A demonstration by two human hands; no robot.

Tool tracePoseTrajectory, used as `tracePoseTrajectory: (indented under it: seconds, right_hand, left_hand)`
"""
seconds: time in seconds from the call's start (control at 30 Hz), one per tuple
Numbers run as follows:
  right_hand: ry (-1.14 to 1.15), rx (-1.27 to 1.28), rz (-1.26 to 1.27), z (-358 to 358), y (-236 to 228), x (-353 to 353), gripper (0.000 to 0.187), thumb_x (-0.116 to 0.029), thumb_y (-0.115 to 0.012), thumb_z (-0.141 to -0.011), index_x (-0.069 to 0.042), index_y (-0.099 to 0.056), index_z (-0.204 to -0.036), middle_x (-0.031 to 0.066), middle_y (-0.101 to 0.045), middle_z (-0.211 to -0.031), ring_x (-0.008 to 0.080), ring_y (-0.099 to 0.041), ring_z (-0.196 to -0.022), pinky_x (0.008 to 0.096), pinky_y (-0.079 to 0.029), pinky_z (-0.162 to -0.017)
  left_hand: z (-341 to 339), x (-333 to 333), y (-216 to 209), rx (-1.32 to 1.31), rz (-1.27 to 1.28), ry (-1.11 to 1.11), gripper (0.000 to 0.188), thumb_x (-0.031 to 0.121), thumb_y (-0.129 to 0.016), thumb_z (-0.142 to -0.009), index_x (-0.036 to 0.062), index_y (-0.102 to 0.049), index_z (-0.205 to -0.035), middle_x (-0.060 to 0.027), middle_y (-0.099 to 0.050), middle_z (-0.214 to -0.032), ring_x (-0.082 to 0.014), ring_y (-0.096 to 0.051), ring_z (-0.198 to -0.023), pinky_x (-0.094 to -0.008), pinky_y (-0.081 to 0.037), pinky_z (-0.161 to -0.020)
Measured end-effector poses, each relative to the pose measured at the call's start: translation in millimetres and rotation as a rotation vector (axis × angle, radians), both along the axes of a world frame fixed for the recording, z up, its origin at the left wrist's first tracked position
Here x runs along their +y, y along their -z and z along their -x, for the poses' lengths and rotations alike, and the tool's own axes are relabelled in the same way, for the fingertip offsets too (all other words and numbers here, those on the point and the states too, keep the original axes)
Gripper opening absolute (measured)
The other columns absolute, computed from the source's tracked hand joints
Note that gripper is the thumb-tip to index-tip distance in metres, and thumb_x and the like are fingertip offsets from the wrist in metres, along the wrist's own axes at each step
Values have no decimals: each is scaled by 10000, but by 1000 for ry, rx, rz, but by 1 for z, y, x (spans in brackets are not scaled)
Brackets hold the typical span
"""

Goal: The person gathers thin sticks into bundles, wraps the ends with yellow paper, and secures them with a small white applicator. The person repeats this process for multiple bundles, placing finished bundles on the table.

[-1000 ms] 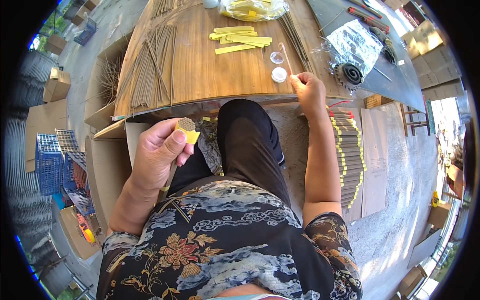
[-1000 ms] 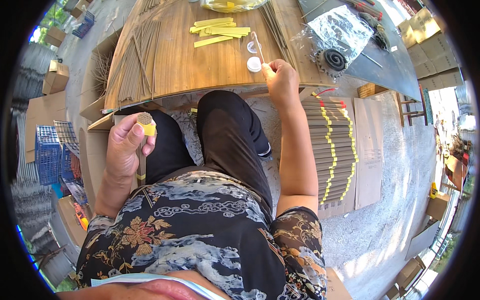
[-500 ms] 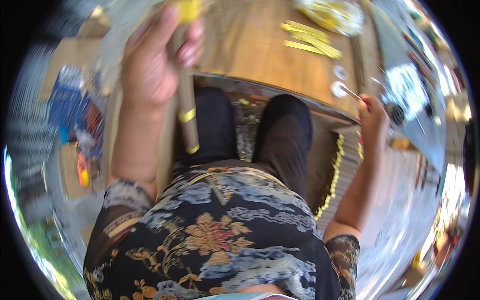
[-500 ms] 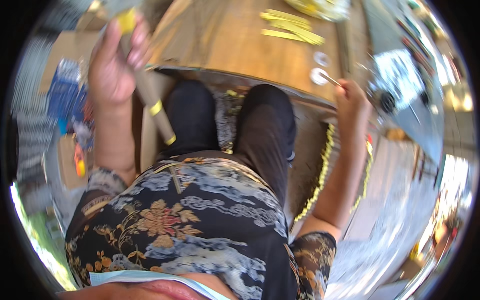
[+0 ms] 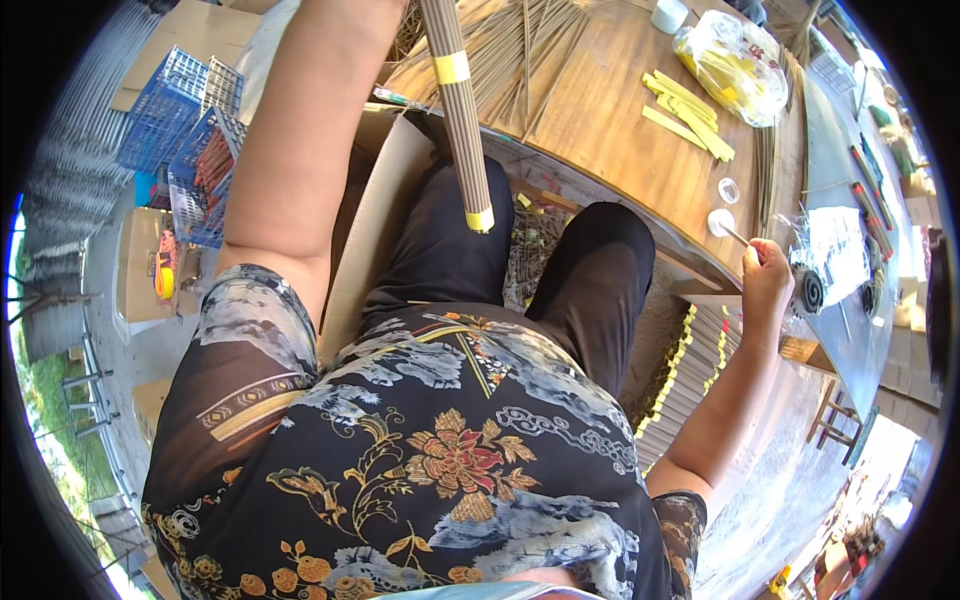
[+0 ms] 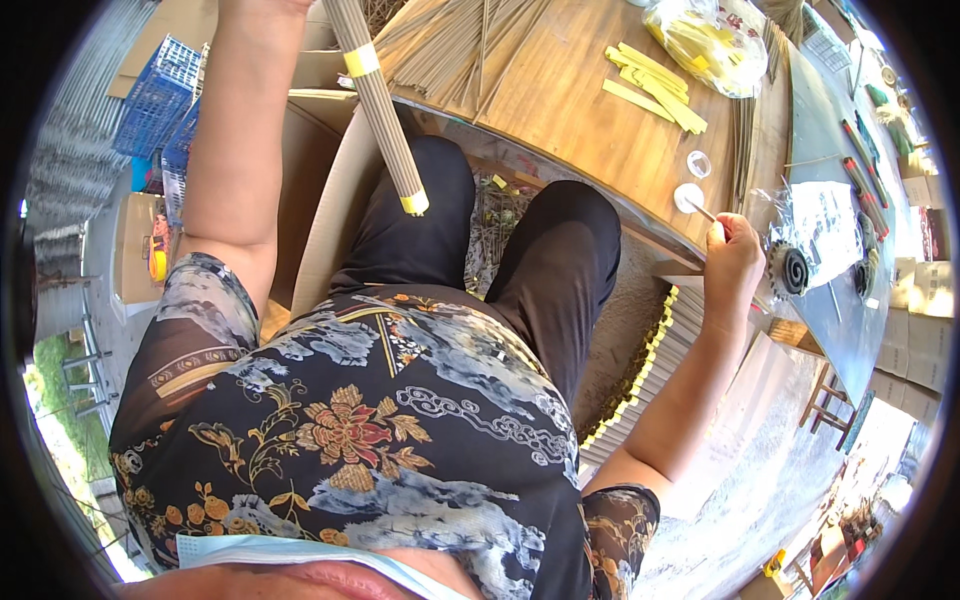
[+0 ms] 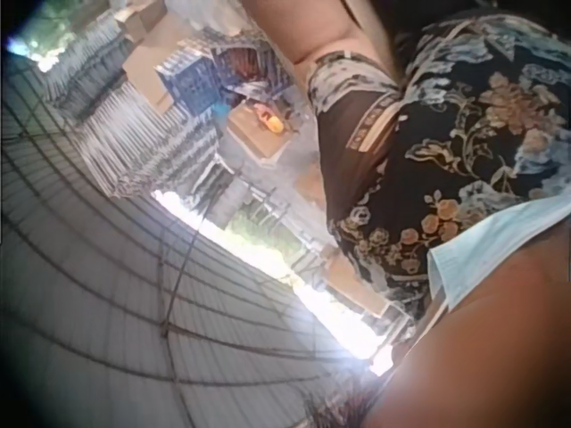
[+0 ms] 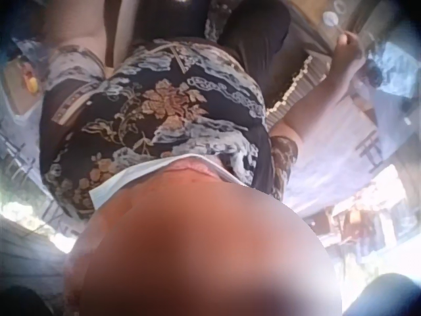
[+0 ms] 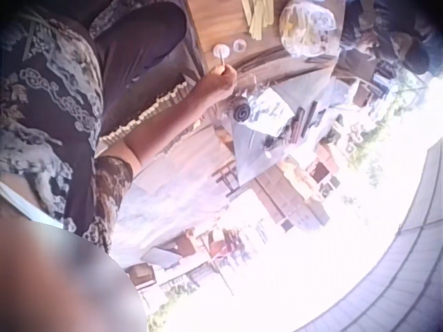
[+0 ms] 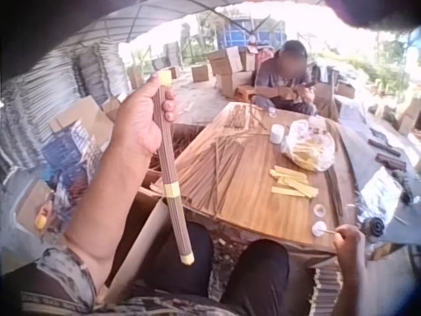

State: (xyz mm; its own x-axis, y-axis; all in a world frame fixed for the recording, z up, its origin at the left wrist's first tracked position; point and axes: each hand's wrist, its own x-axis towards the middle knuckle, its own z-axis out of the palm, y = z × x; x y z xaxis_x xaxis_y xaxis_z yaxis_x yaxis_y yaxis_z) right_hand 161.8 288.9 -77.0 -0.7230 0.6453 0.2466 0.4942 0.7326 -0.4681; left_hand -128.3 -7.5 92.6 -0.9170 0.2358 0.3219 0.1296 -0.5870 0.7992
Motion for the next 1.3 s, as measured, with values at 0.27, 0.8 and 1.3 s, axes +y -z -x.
tracePoseTrajectory:
  seconds: [0.27, 0.8, 1.3]
  right_hand:
    - [80, 100, -13, -15, 0, 8, 157, -151, -572, -745, -61, -640, -854, 112, -636, -761, 237, -617, -684, 315, -470, -645]
    - [196, 273, 170, -28, 18, 0, 139, -124, -580, -760, -18, -641, -826, 86, -641, -710, 105, -588, -648, 254, -451, -615]
    - [-522, 1071, 1262, 6, -100, -121, 73, -6, -537, -828, 31, -577, -876, 95, -602, -697, 116, -533, -551, 205, -420, -521]
  left_hand:
    - [53, -17, 13, -73, -138, 181, 195, 241, -520, -880, 50, -496, -854, -56, -505, -651, -131, -456, -495, -245, -391, -436]
    - [-62, 10, 20, 150, -107, 580, 323, 287, -437, -917, -27, -497, -962, -86, -518, -835, -101, -414, -574, -230, -347, -526]
    - [-123, 21, 51, 75, -93, 889, 453, 386, -398, -916, -55, -485, -975, -67, -461, -616, -107, -400, -498, -221, -337, -492]
